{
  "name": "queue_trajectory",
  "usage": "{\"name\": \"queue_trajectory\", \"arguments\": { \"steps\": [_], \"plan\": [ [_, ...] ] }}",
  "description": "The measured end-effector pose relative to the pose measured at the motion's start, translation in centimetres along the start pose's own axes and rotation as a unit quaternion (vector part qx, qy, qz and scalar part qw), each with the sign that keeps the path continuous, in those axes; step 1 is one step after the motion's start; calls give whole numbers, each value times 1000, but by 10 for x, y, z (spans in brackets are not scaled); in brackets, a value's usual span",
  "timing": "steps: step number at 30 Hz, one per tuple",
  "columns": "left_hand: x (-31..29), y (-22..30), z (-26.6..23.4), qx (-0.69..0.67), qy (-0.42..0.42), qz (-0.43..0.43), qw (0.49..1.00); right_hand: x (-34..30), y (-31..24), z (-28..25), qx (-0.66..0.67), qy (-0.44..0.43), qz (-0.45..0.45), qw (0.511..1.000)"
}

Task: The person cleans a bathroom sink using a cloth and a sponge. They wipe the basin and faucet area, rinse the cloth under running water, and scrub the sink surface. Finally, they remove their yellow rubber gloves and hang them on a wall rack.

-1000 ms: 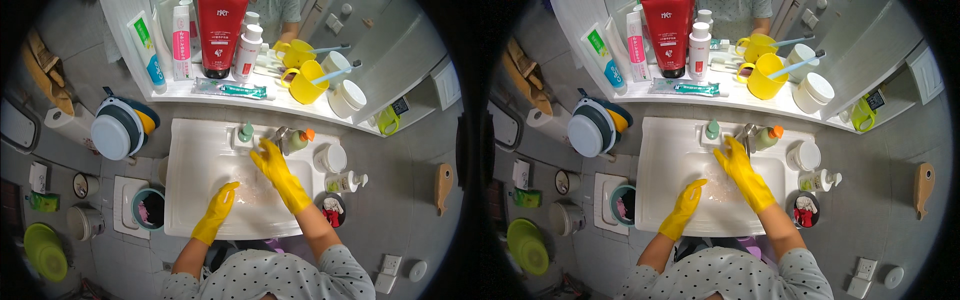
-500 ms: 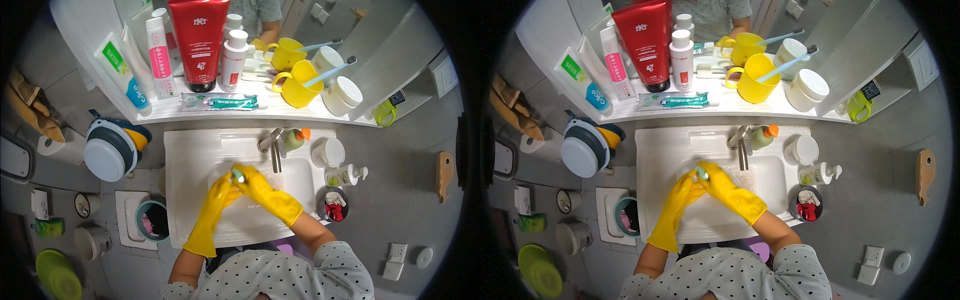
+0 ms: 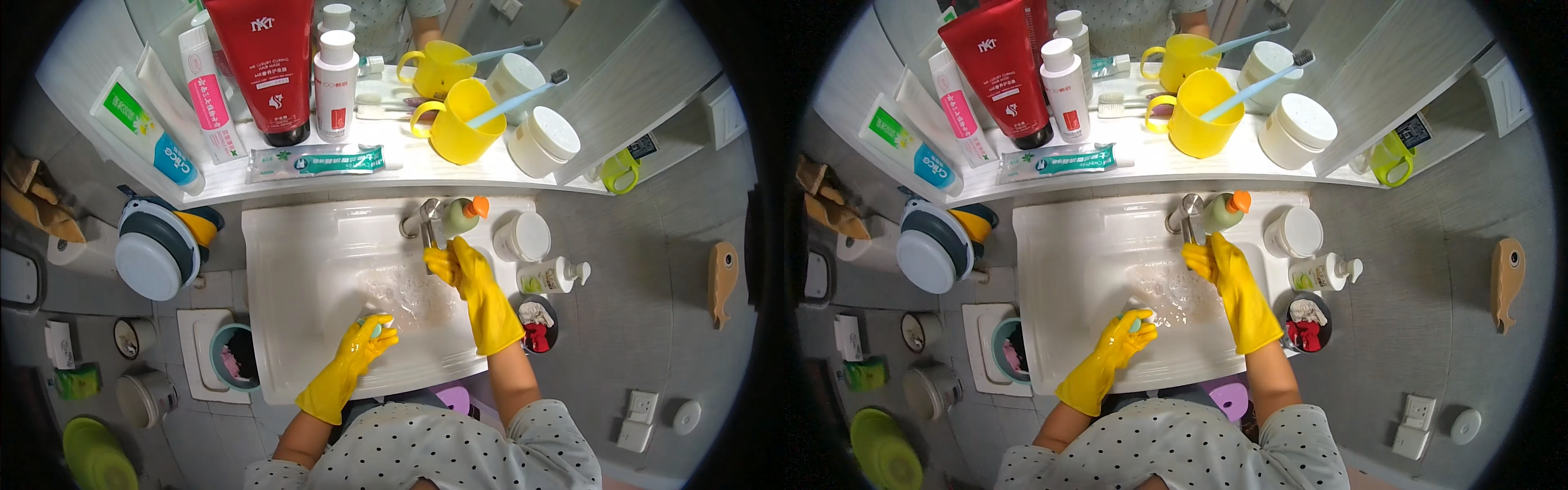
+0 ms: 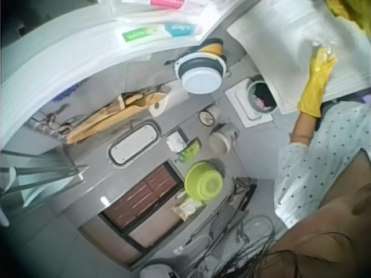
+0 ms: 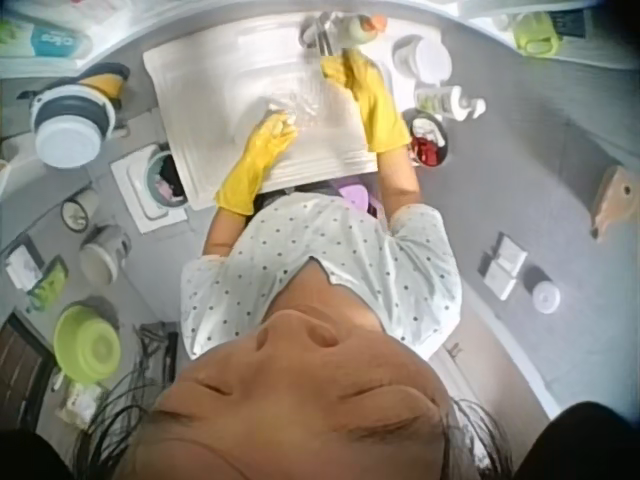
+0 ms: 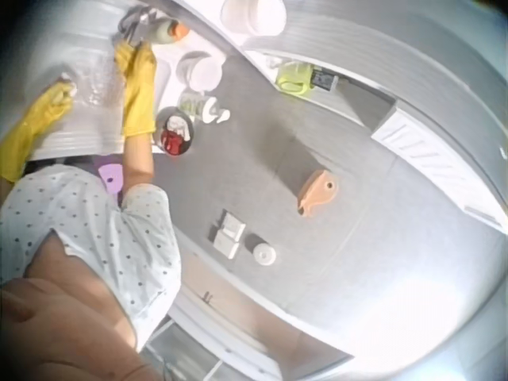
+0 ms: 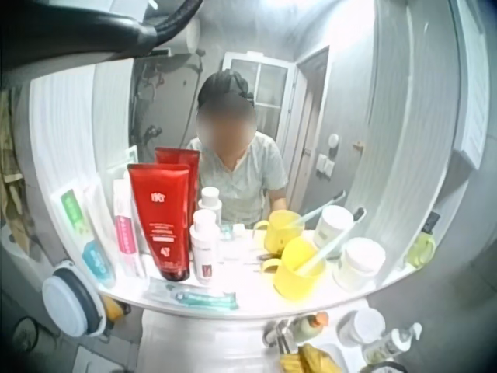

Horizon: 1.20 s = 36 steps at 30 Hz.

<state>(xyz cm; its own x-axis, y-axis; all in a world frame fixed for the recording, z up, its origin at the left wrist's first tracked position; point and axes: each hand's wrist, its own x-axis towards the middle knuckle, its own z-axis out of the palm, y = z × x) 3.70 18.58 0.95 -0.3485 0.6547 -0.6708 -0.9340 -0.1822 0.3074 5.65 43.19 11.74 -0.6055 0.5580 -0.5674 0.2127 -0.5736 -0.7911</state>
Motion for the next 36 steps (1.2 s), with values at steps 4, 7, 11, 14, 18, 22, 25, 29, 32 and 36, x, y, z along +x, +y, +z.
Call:
{"name": "queue_trajectory", "arguments": {
  "steps": [4, 7, 11, 14, 18, 22, 25, 29, 32, 36],
  "plan": [
    [-5, -3, -11, 37, 14, 4, 999, 38, -10, -24, 220, -171, 164, 946],
    [-32, 3, 3, 43, 78, 2, 996, 21, -12, -12, 108, -92, 91, 986],
    [-44, 12, 12, 55, 119, -5, 991, 46, 75, -89, 104, -51, 75, 990],
    [-43, 2, -4, 37, 111, 20, 993, 73, 142, -91, 415, -240, 216, 850],
    [-50, 8, -6, 12, 139, 21, 990, 75, 141, -50, 417, -40, 231, 878],
    [-53, 6, -9, -4, 137, 23, 990, 92, 164, -51, 422, -163, 269, 850],
    [-55, 8, -4, -10, 144, 25, 989, 84, 144, 23, 440, -123, 271, 848],
    [-55, 15, 8, -21, 155, 11, 988, 108, 125, 71, 464, -167, 154, 856],
    [-64, 23, 13, -25, 163, -3, 986, 99, 146, 54, 406, -46, 174, 896],
    [-56, 21, 1, -57, 91, -9, 994, 103, 214, -70, 523, -96, 160, 832]
  ]
}}
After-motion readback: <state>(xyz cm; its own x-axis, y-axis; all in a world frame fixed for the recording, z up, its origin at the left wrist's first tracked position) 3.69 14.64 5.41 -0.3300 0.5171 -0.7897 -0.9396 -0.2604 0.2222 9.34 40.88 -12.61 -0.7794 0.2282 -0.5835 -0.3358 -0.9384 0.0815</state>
